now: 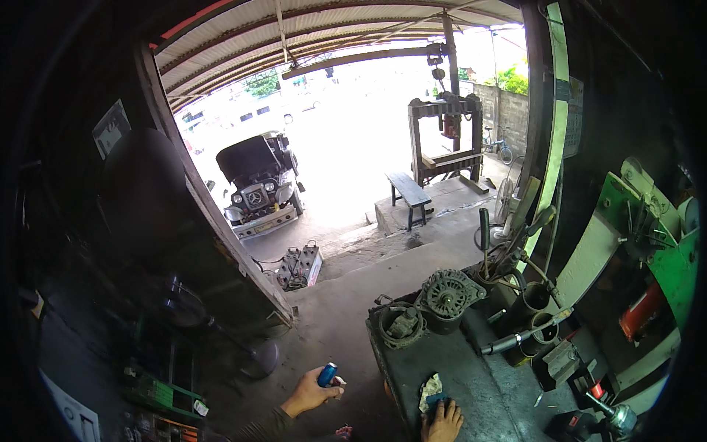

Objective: The person disassembles an alternator on a workbench, removes small parts, and uses a cloth to wipe the bench surface. They handle pliers, a screwdriver, and a power drill while moving between the bench and a tool wall.

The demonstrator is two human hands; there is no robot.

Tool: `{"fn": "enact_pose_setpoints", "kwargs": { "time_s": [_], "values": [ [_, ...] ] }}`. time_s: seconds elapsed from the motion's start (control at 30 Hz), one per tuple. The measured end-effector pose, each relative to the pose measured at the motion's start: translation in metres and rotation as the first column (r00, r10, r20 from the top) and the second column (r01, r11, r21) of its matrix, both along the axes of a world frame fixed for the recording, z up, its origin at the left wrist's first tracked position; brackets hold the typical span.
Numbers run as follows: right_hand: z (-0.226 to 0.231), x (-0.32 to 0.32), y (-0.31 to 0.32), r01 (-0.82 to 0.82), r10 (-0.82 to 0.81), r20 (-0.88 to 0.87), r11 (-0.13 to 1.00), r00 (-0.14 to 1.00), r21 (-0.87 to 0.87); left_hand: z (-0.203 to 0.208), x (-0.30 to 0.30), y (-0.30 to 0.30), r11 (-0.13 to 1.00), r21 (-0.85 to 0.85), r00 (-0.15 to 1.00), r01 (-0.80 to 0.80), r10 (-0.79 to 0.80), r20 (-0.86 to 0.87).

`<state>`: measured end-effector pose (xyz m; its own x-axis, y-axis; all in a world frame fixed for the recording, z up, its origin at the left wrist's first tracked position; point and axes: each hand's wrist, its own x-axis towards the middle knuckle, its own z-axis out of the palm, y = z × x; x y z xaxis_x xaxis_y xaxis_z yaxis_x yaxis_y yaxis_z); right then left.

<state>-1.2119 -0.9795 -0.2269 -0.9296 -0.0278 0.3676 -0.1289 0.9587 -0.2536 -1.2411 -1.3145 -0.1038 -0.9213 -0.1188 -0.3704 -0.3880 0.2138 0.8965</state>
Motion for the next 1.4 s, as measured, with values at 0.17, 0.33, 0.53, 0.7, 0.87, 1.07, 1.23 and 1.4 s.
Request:
{"fn": "enact_pose_setpoints", "kwargs": {
  "time_s": [0.17,0.33,0.53,0.7,0.87,1.07,1.23,1.4],
  "values": [
    [-0.035,-0.022,0.026,0.09,-0.032,0.244,0.968,0.969,-0.232,0.002,-0.006,0.002,0.999,-0.029,1.0,0.024,-0.024,-0.018],
    [-0.058,-0.082,0.075,0.282,-0.321,-0.269,0.943,0.908,-0.176,0.007,0.002,-0.01,0.999,0.013,0.998,-0.044,0.045,-0.05],
    [-0.076,-0.142,-0.022,0.112,-0.127,-0.011,0.905,0.992,-0.41,0.008,0.014,-0.024,0.998,0.038,0.995,-0.052,0.055,-0.086],
    [-0.064,-0.092,-0.155,-0.411,0.598,0.108,0.659,0.794,-0.63,0.009,0.021,-0.041,0.99,-0.004,0.983,-0.143,0.141,-0.117],
    [-0.03,-0.163,-0.025,-0.026,-0.226,-0.337,0.796,0.914,-0.604,0.012,0.044,-0.084,0.956,-0.017,0.954,-0.293,0.291,-0.069],
    [-0.099,-0.188,-0.087,0.257,-0.243,0.368,0.966,0.897,0.013,0.015,0.032,-0.077,0.979,0.027,0.972,-0.201,0.203,-0.12],
    [-0.087,-0.042,-0.202,-0.282,0.641,0.33,0.662,0.693,-0.694,0.019,0.013,-0.063,0.993,0.036,0.971,-0.117,0.122,-0.207],
    [-0.033,-0.09,-0.049,0.11,-0.165,-0.105,0.907,0.981,-0.406,0.01,0.013,-0.081,0.989,0.054,0.985,-0.134,0.139,-0.104]
  ]
}}
